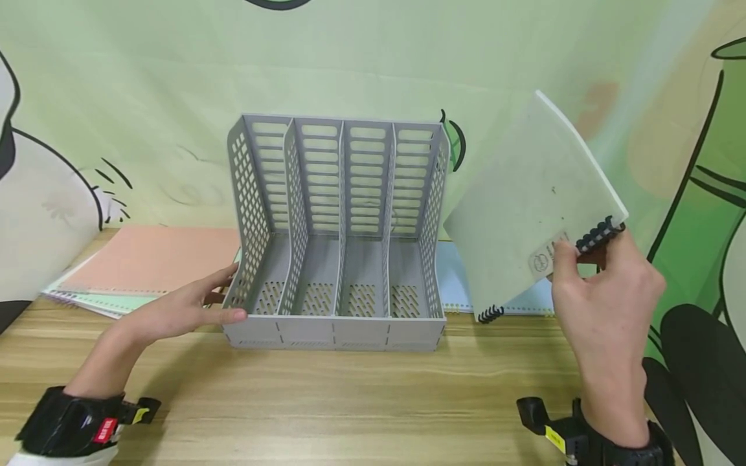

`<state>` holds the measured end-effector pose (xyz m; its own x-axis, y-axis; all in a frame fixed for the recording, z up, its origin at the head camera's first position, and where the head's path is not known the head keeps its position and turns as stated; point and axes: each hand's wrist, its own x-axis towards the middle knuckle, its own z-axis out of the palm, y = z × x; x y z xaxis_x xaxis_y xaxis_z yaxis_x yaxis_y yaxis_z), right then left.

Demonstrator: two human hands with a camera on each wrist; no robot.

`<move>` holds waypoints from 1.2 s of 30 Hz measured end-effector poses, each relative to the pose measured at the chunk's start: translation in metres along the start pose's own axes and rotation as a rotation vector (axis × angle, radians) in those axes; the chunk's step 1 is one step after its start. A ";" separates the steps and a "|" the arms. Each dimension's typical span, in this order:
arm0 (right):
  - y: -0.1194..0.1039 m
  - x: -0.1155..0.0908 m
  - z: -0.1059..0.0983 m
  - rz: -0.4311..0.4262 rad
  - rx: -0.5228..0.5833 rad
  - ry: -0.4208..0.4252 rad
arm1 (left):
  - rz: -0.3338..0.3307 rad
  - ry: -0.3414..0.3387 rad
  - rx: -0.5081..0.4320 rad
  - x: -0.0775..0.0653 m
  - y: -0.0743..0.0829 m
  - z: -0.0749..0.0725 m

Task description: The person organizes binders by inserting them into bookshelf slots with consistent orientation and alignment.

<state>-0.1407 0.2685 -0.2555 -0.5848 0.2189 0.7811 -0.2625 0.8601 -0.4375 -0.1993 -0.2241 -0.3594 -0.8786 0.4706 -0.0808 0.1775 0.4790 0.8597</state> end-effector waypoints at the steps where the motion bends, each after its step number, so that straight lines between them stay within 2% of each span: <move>1: -0.001 0.000 0.000 -0.002 0.006 0.001 | 0.000 0.000 0.003 0.000 0.000 0.000; 14: -0.012 0.000 -0.006 0.040 0.091 0.030 | -0.008 0.004 0.021 -0.001 0.000 0.000; 23: -0.017 -0.002 -0.010 0.030 0.125 0.003 | 0.008 0.007 0.034 -0.001 0.000 0.000; 30: -0.020 -0.008 -0.015 0.033 0.106 -0.044 | -0.010 0.010 0.043 -0.001 0.000 -0.001; 36: -0.021 -0.010 -0.019 0.048 0.096 -0.038 | -0.005 -0.002 0.016 -0.001 0.001 0.000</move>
<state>-0.1144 0.2570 -0.2455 -0.6266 0.2397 0.7416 -0.3047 0.8004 -0.5162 -0.1983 -0.2241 -0.3587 -0.8789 0.4692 -0.0862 0.1799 0.4934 0.8510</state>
